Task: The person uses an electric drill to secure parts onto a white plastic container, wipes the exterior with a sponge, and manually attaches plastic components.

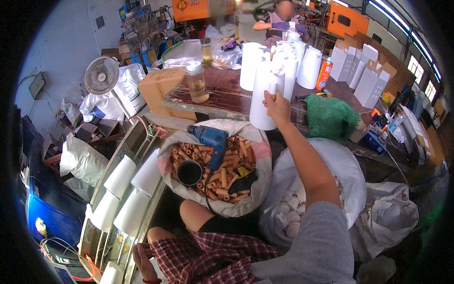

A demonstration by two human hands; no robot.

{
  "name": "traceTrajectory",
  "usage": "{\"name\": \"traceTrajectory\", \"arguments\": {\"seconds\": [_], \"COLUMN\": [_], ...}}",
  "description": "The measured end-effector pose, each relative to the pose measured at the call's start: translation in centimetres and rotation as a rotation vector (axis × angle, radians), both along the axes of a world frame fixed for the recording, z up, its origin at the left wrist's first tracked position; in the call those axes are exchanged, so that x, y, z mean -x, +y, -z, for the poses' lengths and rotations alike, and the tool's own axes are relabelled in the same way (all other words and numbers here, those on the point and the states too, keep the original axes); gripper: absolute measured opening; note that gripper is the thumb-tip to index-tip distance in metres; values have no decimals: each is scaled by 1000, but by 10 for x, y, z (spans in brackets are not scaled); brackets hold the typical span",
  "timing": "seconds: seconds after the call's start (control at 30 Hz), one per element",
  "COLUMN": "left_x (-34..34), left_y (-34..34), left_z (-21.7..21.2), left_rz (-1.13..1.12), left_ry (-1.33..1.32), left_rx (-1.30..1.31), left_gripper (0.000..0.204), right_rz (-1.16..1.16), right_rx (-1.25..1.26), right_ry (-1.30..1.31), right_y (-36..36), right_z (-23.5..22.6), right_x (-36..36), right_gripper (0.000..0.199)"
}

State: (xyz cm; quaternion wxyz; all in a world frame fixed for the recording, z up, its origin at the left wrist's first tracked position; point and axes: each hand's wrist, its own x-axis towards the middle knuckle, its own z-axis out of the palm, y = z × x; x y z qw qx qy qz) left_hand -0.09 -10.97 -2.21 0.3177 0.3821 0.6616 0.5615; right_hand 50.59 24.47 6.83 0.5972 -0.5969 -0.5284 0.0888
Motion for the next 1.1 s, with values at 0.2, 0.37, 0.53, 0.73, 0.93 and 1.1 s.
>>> {"name": "traceTrajectory", "arguments": {"seconds": [0.2,0.37,0.53,0.73,0.93,1.1], "left_x": [31,26,47,142,198,174], "left_y": [-9,-13,-32,-128,-306,-284], "left_z": [24,15,20,88,164,124], "left_rz": [79,-4,-46,-431,-1009,-1163], "left_ry": [243,159,109,171,772,208], "left_rx": [144,164,301,419,271,639], "left_gripper": [29,31,31,50,34,48], "right_rz": [111,51,93,111,-106,-553], "right_rx": [-17,18,307,358,457,290], "right_ry": [-33,49,-177,-304,-198,-387], "right_y": [48,91,133,88,84,90], "right_z": [18,19,41,81,66,-15], "right_x": [-17,-35,-66,-47,41,-84], "right_gripper": [37,36,41,55,41,52]}}
